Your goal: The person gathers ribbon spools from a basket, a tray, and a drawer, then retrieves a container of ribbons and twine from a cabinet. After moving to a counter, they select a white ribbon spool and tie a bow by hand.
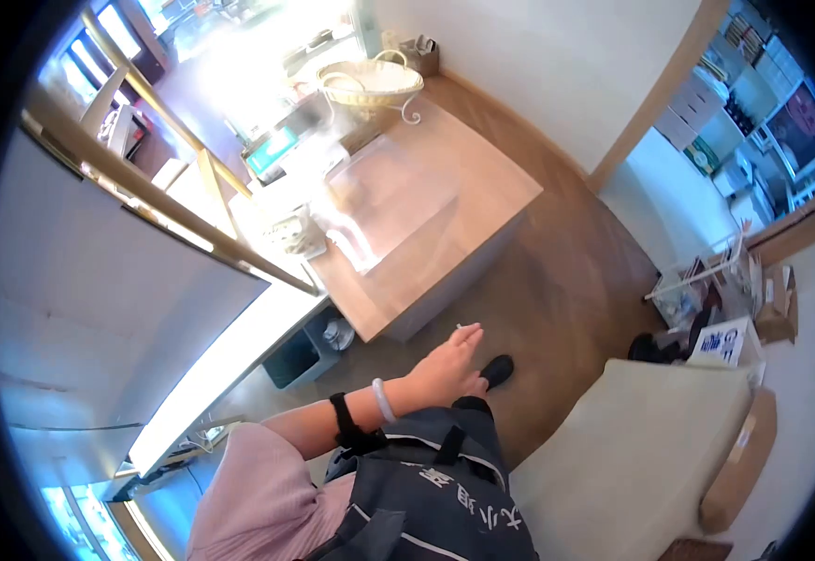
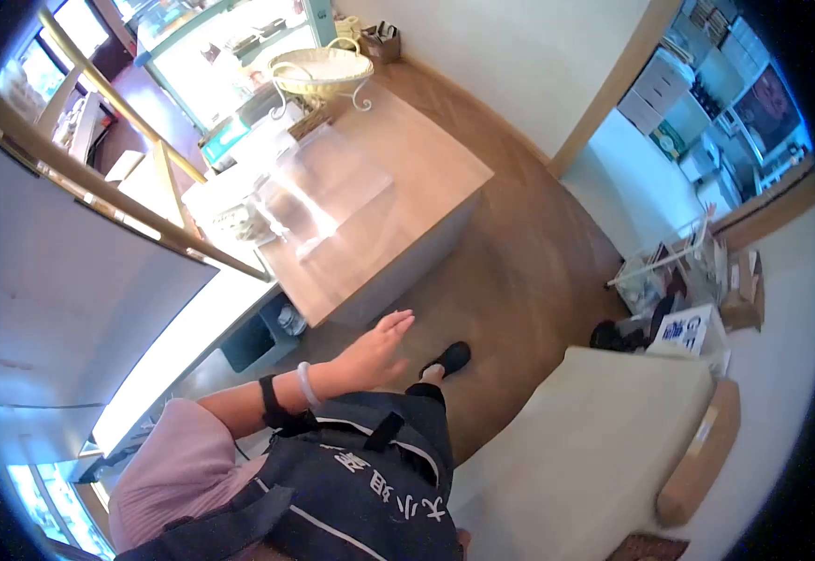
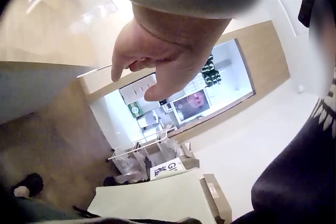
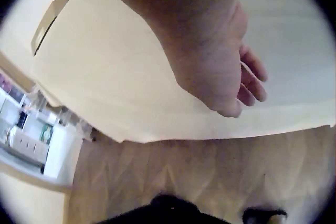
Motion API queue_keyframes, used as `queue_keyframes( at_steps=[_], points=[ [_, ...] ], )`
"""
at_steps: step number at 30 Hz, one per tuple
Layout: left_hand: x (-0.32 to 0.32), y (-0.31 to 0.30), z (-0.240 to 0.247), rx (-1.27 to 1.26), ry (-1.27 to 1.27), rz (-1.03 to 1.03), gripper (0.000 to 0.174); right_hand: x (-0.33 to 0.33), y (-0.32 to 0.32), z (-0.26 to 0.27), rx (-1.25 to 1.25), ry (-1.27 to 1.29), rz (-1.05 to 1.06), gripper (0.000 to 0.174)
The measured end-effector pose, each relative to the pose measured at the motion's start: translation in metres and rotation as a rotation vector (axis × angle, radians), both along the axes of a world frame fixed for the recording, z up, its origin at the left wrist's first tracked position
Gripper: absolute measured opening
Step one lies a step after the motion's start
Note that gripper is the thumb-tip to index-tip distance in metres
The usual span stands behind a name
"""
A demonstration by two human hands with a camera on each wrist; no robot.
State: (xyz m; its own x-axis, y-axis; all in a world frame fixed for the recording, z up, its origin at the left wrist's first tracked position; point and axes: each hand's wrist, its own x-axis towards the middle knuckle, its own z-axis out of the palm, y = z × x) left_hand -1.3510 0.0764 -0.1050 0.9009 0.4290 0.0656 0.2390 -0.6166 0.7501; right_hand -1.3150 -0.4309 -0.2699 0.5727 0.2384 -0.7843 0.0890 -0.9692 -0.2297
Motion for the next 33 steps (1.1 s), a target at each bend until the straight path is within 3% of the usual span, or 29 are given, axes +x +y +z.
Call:
queue_keyframes(
  at_steps=[5,11,12,13,14,15,16,17,18,21,23,24,29,33],
  points=[
    [0.147,0.029,0.022,-0.043,0.007,0.016,0.068,0.162,0.01,-0.014,-0.076,0.009,-0.035,0.025],
    [0.266,0.09,0.026,0.193,-0.016,0.22,0.073,0.401,0.088,-0.029,0.025,-0.233,-0.024,0.025],
    [0.279,0.104,0.021,0.18,-0.011,0.225,0.073,0.455,0.093,-0.07,0.001,-0.413,0.254,0.026],
    [0.29,0.114,0.014,0.241,0.018,0.306,0.075,0.493,0.146,-0.037,0.1,-0.283,0.188,0.027],
    [0.303,0.125,0.005,0.3,0.046,0.383,0.078,0.534,0.183,-0.042,0.042,-0.415,0.282,0.026],
    [0.314,0.139,-0.001,0.115,0.1,0.444,0.081,0.572,0.216,-0.05,0.166,-0.534,0.345,0.026],
    [0.326,0.155,-0.013,0.104,0.057,0.51,0.081,0.601,0.265,-0.042,0.296,-0.653,0.44,0.023],
    [0.338,0.172,-0.027,0.162,0.032,0.552,0.081,0.631,0.305,-0.039,0.36,-0.45,0.306,0.024],
    [0.351,0.192,-0.043,0.221,0.003,0.595,0.082,0.638,0.364,-0.006,0.365,-0.348,0.187,0.022],
    [0.386,0.262,-0.095,0.331,0.021,0.691,0.084,0.682,0.47,-0.012,0.516,-0.297,0.178,0.021],
    [0.404,0.314,-0.13,0.357,0.041,0.757,0.082,0.695,0.523,-0.028,0.534,-0.353,0.285,0.021],
    [0.411,0.333,-0.136,0.346,0.122,0.798,0.083,0.692,0.552,-0.012,0.423,-0.304,0.355,0.021],
    [0.416,0.432,-0.192,0.45,0.389,0.978,0.086,0.729,0.634,-0.055,0.231,-0.091,0.598,0.022],
    [0.401,0.457,-0.211,0.437,0.533,1.041,0.083,0.757,0.687,-0.094,0.176,-0.037,0.638,0.021]
  ],
)
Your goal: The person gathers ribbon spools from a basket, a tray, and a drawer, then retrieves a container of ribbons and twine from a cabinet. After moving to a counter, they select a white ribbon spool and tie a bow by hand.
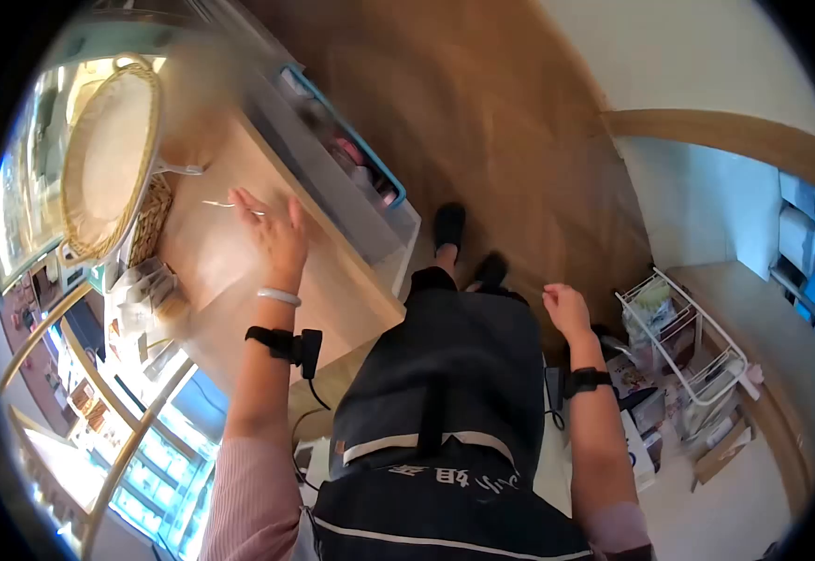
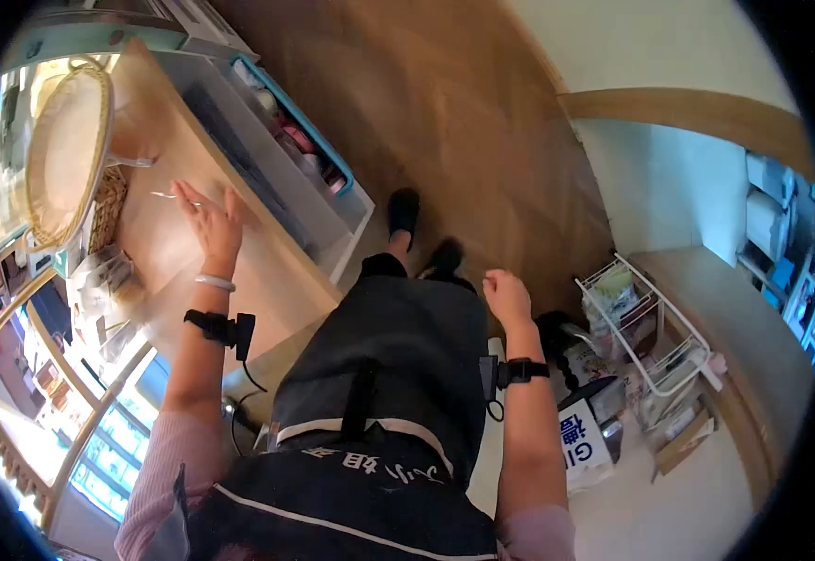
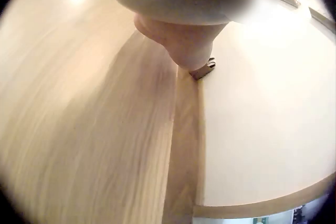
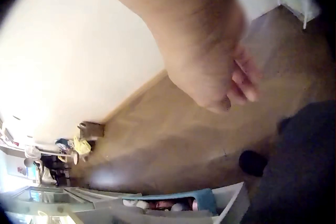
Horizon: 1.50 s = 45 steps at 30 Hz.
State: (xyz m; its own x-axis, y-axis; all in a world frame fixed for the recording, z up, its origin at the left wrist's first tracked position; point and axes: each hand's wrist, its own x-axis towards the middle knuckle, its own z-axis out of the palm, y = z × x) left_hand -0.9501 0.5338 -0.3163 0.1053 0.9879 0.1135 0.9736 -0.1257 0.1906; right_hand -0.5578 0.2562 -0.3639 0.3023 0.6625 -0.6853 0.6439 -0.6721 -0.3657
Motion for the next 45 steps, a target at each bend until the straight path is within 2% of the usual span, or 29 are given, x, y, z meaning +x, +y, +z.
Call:
queue_keyframes(
  at_steps=[2,7,9,11,13,14,17,20,25,34,37,40,42,45],
  points=[
    [-0.004,0.003,-0.006,0.046,0.08,0.037,0.08,0.012,0.034,-0.022,0.021,0.098,0.012,0.022],
    [-0.011,-0.003,-0.025,-0.033,0.152,0.197,0.074,0.035,0.119,-0.086,-0.041,0.142,0.096,0.022],
    [-0.011,-0.004,-0.027,-0.066,0.126,0.263,0.07,0.041,0.158,-0.11,-0.06,0.149,0.157,0.022],
    [-0.016,-0.006,-0.031,-0.097,0.104,0.3,0.065,0.045,0.189,-0.128,-0.088,0.11,0.306,0.022],
    [-0.02,-0.005,-0.034,-0.123,0.122,0.346,0.063,0.053,0.219,-0.143,-0.097,0.13,0.333,0.022],
    [-0.011,-0.001,-0.034,-0.077,0.028,0.386,0.062,0.057,0.236,-0.151,-0.084,0.137,0.352,0.023],
    [-0.015,-0.001,-0.03,-0.106,0.128,0.371,0.063,0.064,0.273,-0.171,-0.085,0.142,0.396,0.022],
    [-0.012,0.001,-0.03,-0.099,0.121,0.379,0.062,0.058,0.299,-0.198,-0.143,0.162,0.455,0.023],
    [-0.006,0.004,-0.029,-0.1,0.129,0.356,0.062,0.009,0.324,-0.24,-0.16,0.169,0.57,0.025],
    [-0.001,0.009,-0.032,-0.073,0.153,0.396,0.063,-0.142,0.344,-0.29,-0.17,0.395,0.712,0.026],
    [0.0,0.008,-0.034,-0.061,0.146,0.446,0.067,-0.188,0.333,-0.3,-0.222,0.479,0.677,0.029],
    [0.001,0.008,-0.034,-0.056,0.107,0.508,0.068,-0.224,0.328,-0.306,-0.21,0.465,0.665,0.037],
    [0.001,0.008,-0.037,-0.037,0.068,0.536,0.07,-0.241,0.325,-0.309,-0.284,0.354,0.551,0.044],
    [0.001,0.007,-0.035,-0.033,0.043,0.586,0.074,-0.254,0.319,-0.326,-0.266,0.348,0.577,0.047]
  ],
)
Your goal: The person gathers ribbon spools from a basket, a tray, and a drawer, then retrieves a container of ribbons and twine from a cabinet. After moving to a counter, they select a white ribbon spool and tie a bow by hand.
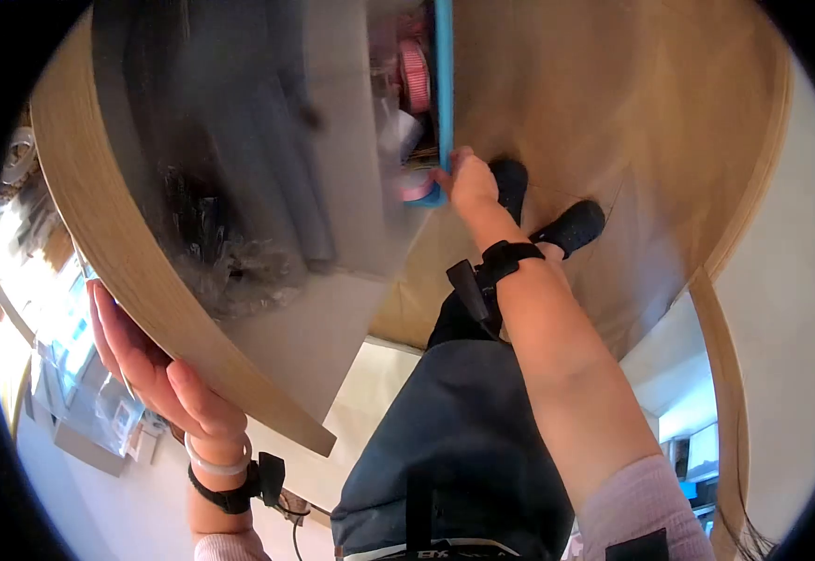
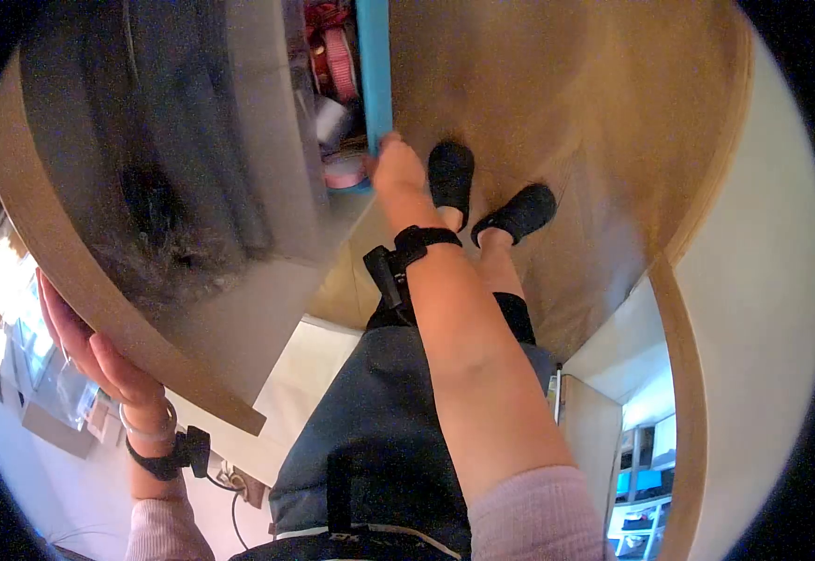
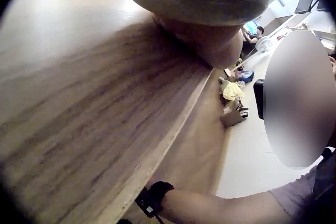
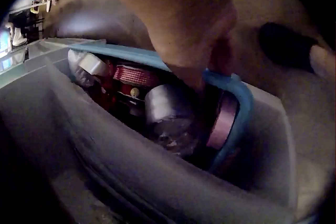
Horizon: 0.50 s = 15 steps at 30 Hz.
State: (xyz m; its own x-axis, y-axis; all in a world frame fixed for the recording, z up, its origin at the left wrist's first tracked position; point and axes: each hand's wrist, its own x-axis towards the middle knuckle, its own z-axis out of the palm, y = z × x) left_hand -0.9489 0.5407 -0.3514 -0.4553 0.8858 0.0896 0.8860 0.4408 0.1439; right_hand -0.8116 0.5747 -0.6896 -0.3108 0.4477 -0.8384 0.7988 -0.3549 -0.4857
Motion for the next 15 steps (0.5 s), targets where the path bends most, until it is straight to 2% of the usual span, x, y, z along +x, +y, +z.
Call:
queue_keyframes(
  at_steps=[6,9,15],
  points=[
    [-0.007,-0.012,0.007,-0.077,-0.002,0.013,0.076,-0.003,0.002,-0.005,0.075,0.045,0.135,0.046],
    [-0.007,-0.01,0.01,-0.113,0.002,-0.022,0.077,0.009,0.013,0.002,0.096,0.018,0.113,0.046],
    [-0.002,-0.004,0.005,-0.1,-0.022,-0.002,0.076,0.07,0.052,-0.013,0.147,0.019,0.169,0.042]
  ],
)
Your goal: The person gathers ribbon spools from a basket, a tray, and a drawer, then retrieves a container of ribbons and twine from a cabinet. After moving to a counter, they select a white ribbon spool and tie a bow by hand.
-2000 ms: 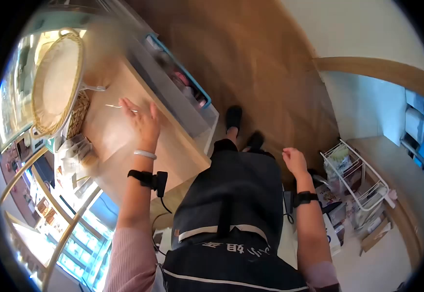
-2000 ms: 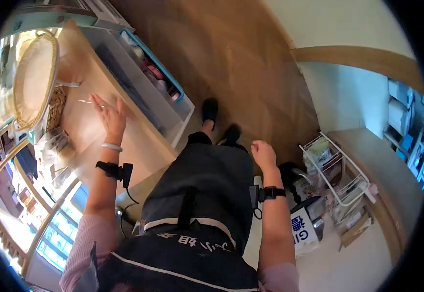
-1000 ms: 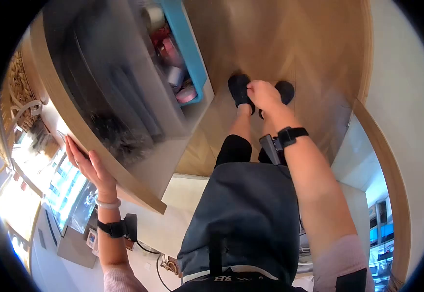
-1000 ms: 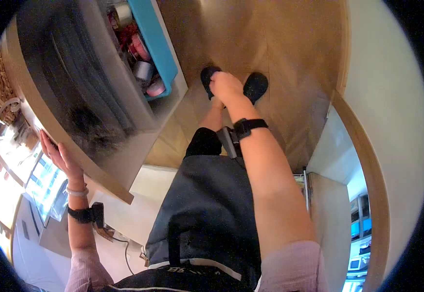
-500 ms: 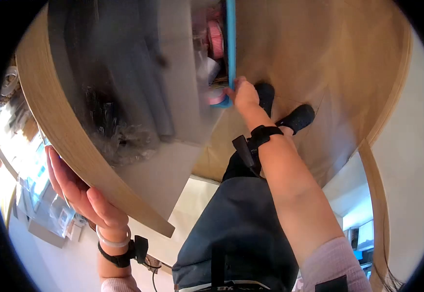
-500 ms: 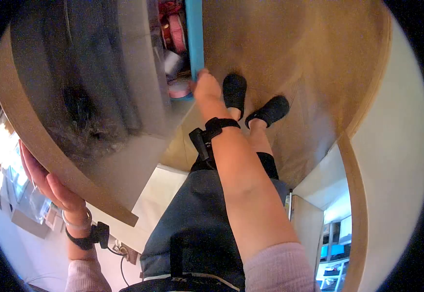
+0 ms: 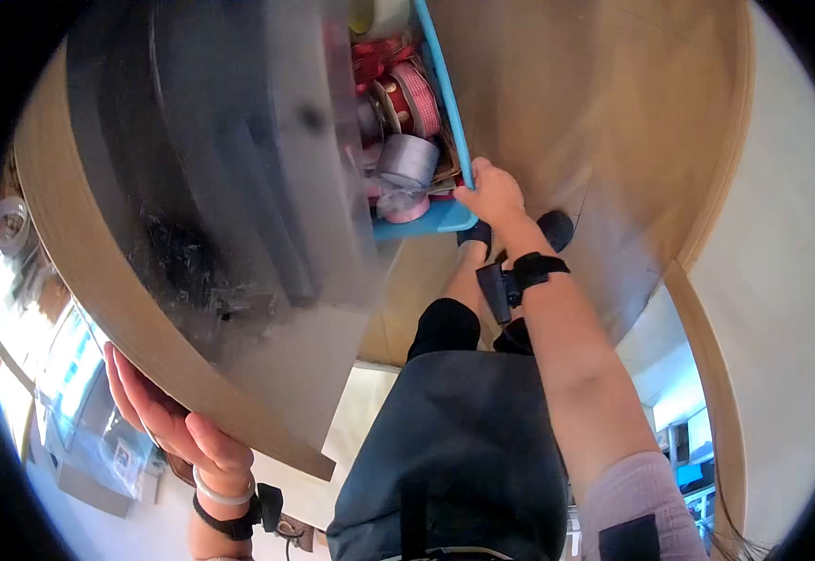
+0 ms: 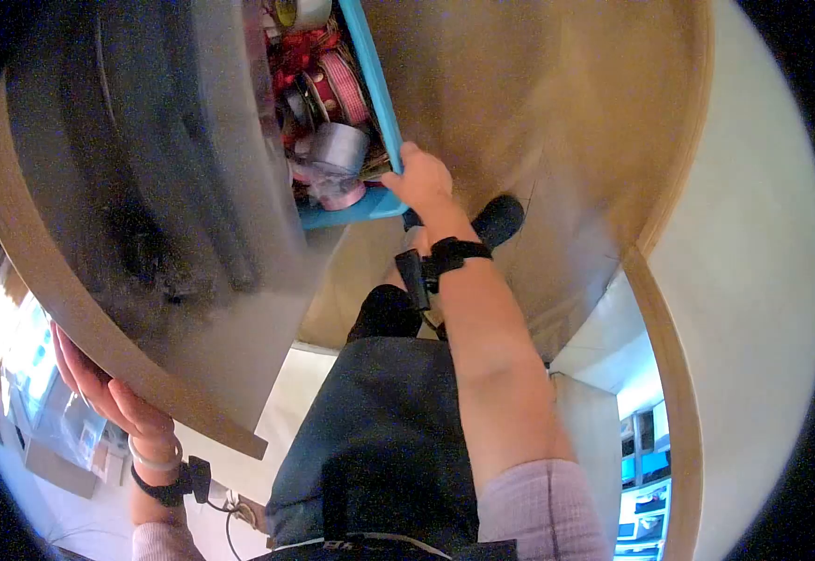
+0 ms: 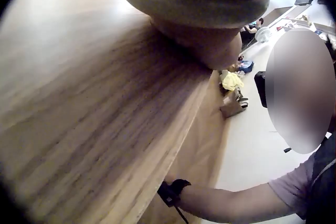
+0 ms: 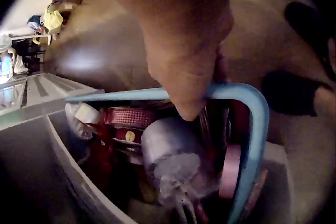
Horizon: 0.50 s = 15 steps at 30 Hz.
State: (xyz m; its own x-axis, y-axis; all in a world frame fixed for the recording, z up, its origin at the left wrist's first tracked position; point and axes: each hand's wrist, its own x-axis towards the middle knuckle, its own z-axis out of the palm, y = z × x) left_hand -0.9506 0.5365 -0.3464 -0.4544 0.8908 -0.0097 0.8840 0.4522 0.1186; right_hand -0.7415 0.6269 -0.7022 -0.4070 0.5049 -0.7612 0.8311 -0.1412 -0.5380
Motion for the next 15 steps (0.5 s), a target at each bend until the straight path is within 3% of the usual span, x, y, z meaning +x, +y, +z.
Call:
queue_keyframes(
  at_steps=[6,15],
  points=[
    [-0.002,-0.001,-0.001,-0.005,0.02,-0.015,0.075,0.046,0.034,-0.007,0.083,0.029,-0.012,0.036],
    [-0.003,0.0,0.002,-0.074,0.099,-0.045,0.07,0.052,0.034,-0.025,0.062,0.047,-0.014,0.034]
  ],
)
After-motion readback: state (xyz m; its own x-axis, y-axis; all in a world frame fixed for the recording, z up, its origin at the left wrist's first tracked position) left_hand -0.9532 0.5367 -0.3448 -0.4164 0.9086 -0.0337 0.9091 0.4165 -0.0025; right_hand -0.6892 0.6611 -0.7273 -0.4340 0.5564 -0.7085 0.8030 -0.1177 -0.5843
